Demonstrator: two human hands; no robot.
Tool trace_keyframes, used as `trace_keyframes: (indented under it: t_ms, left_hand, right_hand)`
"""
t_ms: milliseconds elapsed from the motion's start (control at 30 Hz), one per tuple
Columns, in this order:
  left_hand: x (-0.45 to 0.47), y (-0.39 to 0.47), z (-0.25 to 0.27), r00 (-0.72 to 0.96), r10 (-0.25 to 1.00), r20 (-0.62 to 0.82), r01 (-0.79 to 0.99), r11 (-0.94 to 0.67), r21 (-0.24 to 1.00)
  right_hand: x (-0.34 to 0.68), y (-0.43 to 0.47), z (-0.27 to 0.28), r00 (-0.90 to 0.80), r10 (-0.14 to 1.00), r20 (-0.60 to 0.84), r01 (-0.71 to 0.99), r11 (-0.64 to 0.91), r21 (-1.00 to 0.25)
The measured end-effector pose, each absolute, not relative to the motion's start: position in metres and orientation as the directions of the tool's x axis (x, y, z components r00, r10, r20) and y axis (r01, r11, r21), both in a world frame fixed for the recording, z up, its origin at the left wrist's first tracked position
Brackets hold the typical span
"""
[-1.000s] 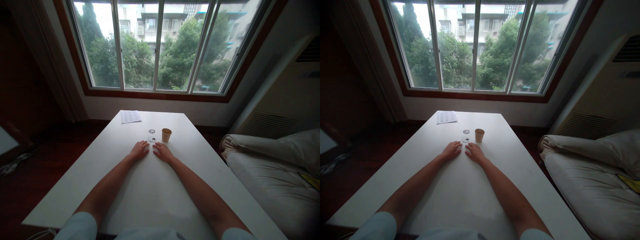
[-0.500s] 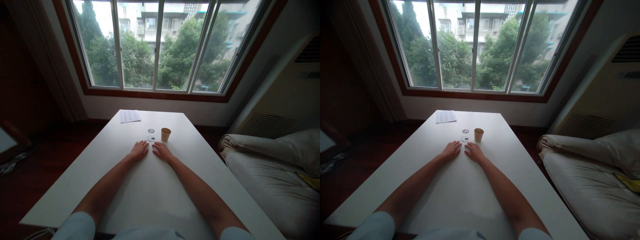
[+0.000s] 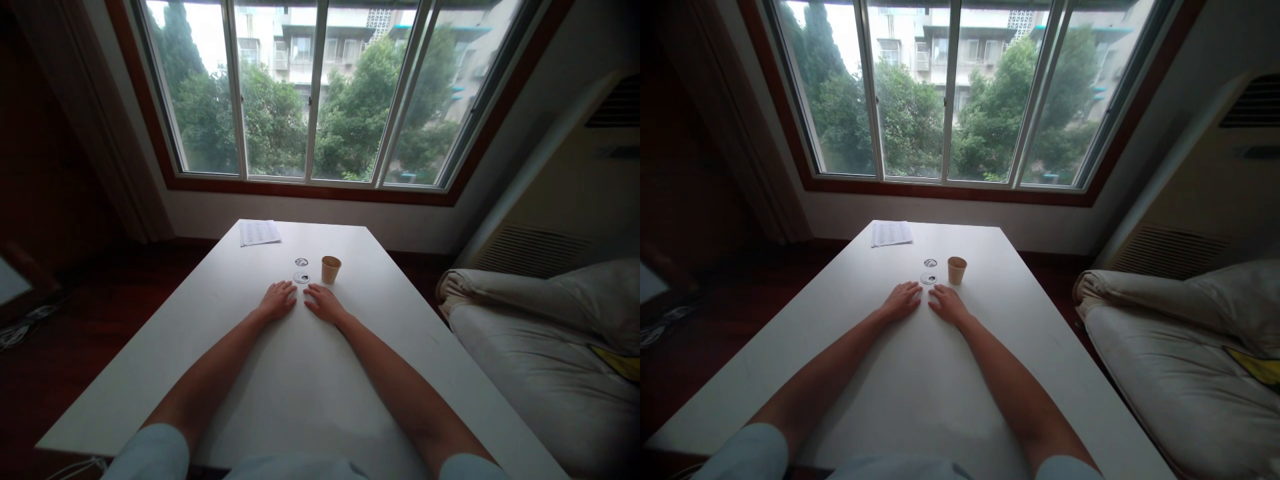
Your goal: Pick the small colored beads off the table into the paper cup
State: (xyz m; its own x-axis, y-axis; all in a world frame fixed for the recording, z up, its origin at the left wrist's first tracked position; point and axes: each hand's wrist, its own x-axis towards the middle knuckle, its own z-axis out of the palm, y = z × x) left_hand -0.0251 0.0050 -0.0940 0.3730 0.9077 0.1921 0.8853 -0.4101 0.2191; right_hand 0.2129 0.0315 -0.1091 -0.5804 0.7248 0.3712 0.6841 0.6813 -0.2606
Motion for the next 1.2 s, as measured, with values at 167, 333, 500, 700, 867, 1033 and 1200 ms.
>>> trace_keyframes:
  t_ms: [167,333,500,700,867,1033,1200]
  left_hand:
    - [-0.0258,0.0051,-0.0940,0.367,0.911,0.188,0.886,-0.404,0.228]
    - [-0.0264,0.0041,-0.0927,0.371,0.908,0.192,0.877,-0.411,0.249]
    - [-0.0253,0.0025,-0.0904,0.361,0.914,0.186,0.878,-0.400,0.261]
    - [-0.0248,0.0031,-0.0908,0.362,0.914,0.186,0.876,-0.401,0.267]
    - [-0.0259,0.0055,-0.0931,0.363,0.912,0.191,0.875,-0.404,0.267]
    - [-0.0267,0.0059,-0.0944,0.376,0.905,0.201,0.866,-0.420,0.271]
    - [-0.0265,0.0055,-0.0929,0.373,0.907,0.198,0.868,-0.416,0.271]
  right_hand:
    - [0.2126,0.0303,-0.1069,-0.578,0.724,0.376,0.679,0.683,-0.270]
    - [0.2122,0.0274,-0.1032,-0.576,0.729,0.371,0.678,0.679,-0.281]
    - [0.2128,0.0265,-0.1035,-0.566,0.740,0.363,0.684,0.667,-0.294]
    - [0.2134,0.0275,-0.1051,-0.567,0.741,0.360,0.681,0.668,-0.301]
    - [0.2131,0.0283,-0.1067,-0.565,0.741,0.362,0.686,0.666,-0.293]
    - [0.2134,0.0285,-0.1075,-0.562,0.742,0.365,0.685,0.665,-0.296]
    - [0.2137,0.0282,-0.1063,-0.561,0.745,0.361,0.687,0.662,-0.299]
